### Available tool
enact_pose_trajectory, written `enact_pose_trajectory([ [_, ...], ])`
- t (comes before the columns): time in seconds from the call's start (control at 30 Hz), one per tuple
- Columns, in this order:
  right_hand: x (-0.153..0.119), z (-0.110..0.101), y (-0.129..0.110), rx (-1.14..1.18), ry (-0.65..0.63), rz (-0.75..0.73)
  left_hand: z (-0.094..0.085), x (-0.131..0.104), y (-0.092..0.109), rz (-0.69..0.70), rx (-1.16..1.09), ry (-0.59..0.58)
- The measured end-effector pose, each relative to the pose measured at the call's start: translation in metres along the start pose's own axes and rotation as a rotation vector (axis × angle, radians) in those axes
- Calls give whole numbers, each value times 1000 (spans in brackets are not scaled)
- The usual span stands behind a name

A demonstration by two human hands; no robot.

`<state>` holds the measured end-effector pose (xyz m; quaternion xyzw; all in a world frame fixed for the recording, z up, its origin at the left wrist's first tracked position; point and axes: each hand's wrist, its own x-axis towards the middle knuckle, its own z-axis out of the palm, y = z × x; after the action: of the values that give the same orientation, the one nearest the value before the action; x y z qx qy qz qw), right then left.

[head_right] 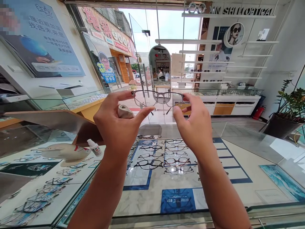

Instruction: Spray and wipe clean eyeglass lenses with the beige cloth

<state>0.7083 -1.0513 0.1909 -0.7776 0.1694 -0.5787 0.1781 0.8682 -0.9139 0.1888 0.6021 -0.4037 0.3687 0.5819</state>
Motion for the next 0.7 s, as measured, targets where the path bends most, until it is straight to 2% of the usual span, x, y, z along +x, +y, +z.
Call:
enact_pose_trajectory([
  [0.27, 1, 2, 3, 77, 23, -21, -2, 2, 2, -11, -34, 2],
  [0.5, 1, 2, -4, 71, 127, -172, 7, 15, -18, -231, -277, -187],
  [0.6, -1, 4, -7, 51, 165, -229, 13, 16, -25, -248, -324, -220],
  [0.7, -2, 7, -10, 17, 208, -306, 22, 14, -31, -228, -335, -196],
])
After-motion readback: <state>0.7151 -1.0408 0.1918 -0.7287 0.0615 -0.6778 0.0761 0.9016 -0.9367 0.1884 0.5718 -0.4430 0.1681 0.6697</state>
